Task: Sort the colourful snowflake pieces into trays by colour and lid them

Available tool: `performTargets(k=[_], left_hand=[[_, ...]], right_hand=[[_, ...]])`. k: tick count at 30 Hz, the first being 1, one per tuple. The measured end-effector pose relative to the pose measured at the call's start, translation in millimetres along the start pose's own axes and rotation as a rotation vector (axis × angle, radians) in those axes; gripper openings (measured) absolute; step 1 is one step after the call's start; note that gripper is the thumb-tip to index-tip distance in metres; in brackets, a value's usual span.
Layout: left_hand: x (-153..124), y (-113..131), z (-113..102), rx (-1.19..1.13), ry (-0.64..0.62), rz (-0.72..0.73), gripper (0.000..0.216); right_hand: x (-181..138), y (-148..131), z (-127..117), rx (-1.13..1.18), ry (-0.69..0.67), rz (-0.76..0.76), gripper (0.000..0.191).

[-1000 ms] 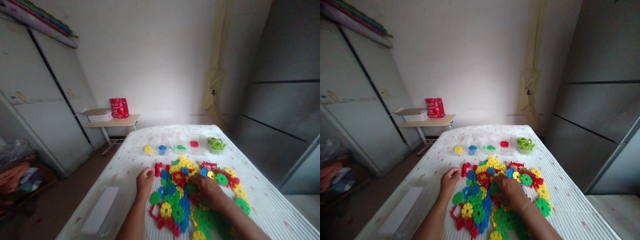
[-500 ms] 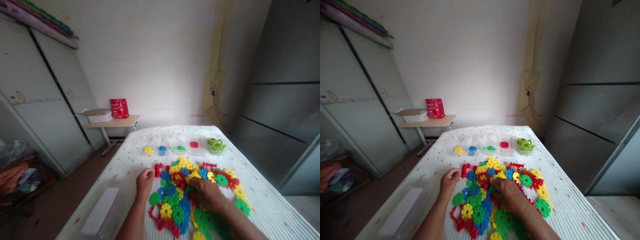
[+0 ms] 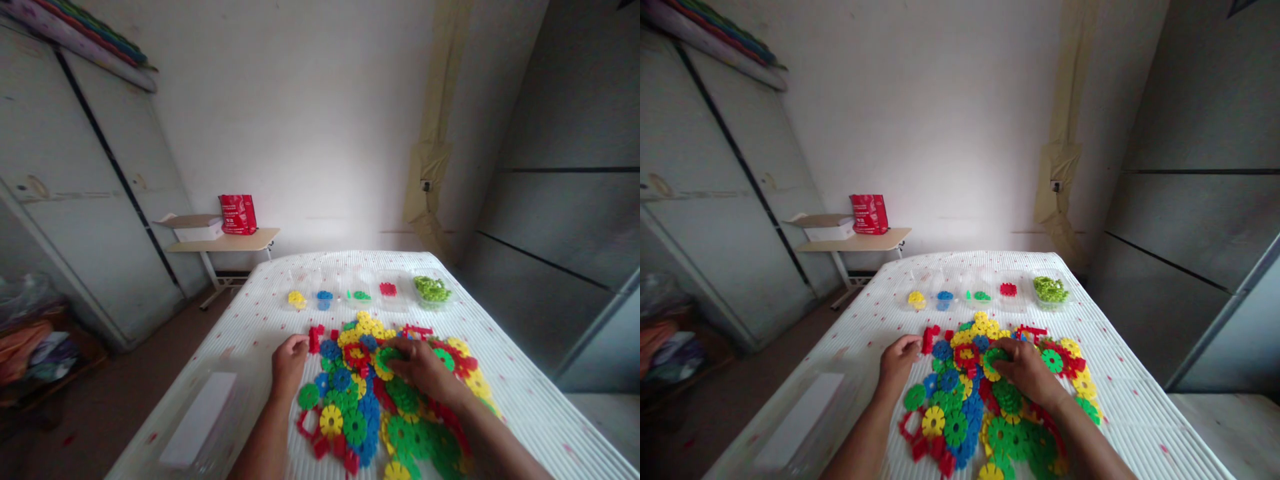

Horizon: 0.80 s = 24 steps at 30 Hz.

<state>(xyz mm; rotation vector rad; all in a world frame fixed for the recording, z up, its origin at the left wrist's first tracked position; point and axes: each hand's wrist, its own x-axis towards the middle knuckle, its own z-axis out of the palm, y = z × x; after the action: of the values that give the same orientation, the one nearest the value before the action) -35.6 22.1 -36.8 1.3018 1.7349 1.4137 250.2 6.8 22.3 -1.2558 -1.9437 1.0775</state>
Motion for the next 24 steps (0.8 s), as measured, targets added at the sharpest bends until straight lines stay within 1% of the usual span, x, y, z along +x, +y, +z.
performTargets(k=[2,4,7,10,14,19,21,24], left_hand=[[1,-2,0,0.009,-0.003,0.006,0.027],[1,-2,0,0.021,-0.001,0.015,0.027],[1,1,-1,0.029,0.006,0.021,0.028],[-1,5,-2,0.022,0.015,0.009,0.029],[-2,10,-2,0.017,0.031,-0.002,0.03],[-1,7,-2,0.026,0.019,0.01,0.031],[-1,4,-2,0.027,0.011,0.014,0.03],[0,2,-2,0.028,0.008,0.021,0.028]], right_hand=[[7,0,-3,0.045,-0.015,0.016,0.025],[19,-4,-10,0.058,0.006,-0.005,0.024],[47,-17,-23,0.007,0.111,-0.034,0.02],[76,-31,-31,-0.035,0.245,-0.039,0.022],[102,-38,-30,-0.031,0.297,-0.04,0.031],[110,-29,-27,-0.06,0.322,-0.013,0.031],[105,-23,-28,-0.082,0.324,0.01,0.024],[88,-17,-32,-0.124,0.331,0.03,0.01]])
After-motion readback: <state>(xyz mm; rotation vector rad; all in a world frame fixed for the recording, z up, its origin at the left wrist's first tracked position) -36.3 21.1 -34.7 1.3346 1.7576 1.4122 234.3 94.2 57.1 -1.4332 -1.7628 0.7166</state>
